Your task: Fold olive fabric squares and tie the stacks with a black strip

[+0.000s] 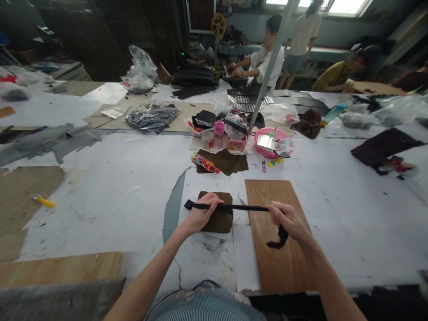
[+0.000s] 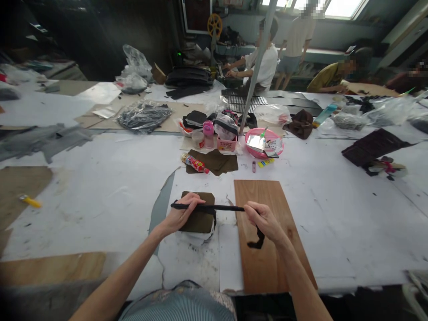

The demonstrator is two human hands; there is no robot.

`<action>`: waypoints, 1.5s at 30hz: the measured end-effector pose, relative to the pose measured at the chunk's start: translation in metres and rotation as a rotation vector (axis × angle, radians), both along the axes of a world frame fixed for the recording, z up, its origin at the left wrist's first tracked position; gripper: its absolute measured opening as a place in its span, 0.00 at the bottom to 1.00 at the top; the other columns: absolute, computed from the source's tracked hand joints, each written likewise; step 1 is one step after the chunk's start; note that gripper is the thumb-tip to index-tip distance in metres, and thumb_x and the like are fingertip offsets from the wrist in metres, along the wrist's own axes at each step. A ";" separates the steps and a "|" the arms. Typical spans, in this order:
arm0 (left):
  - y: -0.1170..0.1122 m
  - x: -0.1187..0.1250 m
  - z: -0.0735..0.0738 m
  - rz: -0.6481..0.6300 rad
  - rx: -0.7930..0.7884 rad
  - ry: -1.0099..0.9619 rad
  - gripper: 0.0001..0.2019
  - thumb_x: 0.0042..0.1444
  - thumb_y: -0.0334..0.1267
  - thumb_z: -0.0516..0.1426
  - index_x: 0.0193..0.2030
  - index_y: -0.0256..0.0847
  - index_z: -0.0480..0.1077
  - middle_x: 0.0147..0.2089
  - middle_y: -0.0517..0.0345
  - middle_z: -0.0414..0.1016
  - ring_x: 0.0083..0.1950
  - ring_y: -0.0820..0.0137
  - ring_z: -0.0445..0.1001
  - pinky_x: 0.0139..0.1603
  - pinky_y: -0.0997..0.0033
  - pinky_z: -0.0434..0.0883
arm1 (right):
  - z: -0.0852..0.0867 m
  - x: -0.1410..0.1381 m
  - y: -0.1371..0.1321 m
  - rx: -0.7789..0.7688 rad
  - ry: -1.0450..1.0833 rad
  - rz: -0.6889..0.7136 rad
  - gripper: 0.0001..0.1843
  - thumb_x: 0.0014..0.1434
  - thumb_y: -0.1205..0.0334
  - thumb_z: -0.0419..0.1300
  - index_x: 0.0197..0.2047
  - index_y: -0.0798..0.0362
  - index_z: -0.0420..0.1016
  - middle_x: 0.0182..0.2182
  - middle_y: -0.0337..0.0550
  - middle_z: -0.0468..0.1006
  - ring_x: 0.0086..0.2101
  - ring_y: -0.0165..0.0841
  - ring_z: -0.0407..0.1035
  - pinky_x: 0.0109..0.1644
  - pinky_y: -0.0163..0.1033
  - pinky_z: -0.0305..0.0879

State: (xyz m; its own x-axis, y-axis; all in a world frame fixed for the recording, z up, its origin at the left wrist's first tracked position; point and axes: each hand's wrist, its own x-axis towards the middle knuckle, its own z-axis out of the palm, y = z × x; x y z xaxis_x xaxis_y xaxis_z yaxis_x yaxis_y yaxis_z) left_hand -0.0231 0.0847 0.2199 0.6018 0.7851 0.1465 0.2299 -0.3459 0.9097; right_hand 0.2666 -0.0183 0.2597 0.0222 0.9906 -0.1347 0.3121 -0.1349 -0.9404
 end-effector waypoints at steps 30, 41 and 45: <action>0.001 -0.020 -0.028 0.038 0.145 0.103 0.14 0.66 0.41 0.49 0.42 0.44 0.75 0.61 0.51 0.65 0.63 0.61 0.64 0.65 0.54 0.63 | -0.092 -0.094 0.040 0.035 0.169 -0.141 0.19 0.60 0.48 0.59 0.50 0.48 0.76 0.44 0.41 0.78 0.40 0.33 0.69 0.49 0.40 0.65; -0.003 -0.014 -0.029 0.096 0.126 0.096 0.12 0.66 0.41 0.51 0.40 0.44 0.75 0.59 0.52 0.68 0.63 0.62 0.65 0.66 0.54 0.62 | -0.098 -0.090 0.035 -0.069 0.191 -0.197 0.21 0.57 0.46 0.61 0.48 0.51 0.78 0.26 0.35 0.71 0.28 0.29 0.65 0.35 0.35 0.63; -0.006 -0.014 -0.030 0.147 0.134 0.065 0.10 0.65 0.39 0.52 0.40 0.44 0.75 0.60 0.53 0.69 0.66 0.62 0.62 0.68 0.52 0.60 | -0.098 -0.085 0.023 0.042 0.092 -0.308 0.19 0.60 0.47 0.59 0.45 0.52 0.76 0.25 0.35 0.70 0.27 0.29 0.64 0.35 0.34 0.61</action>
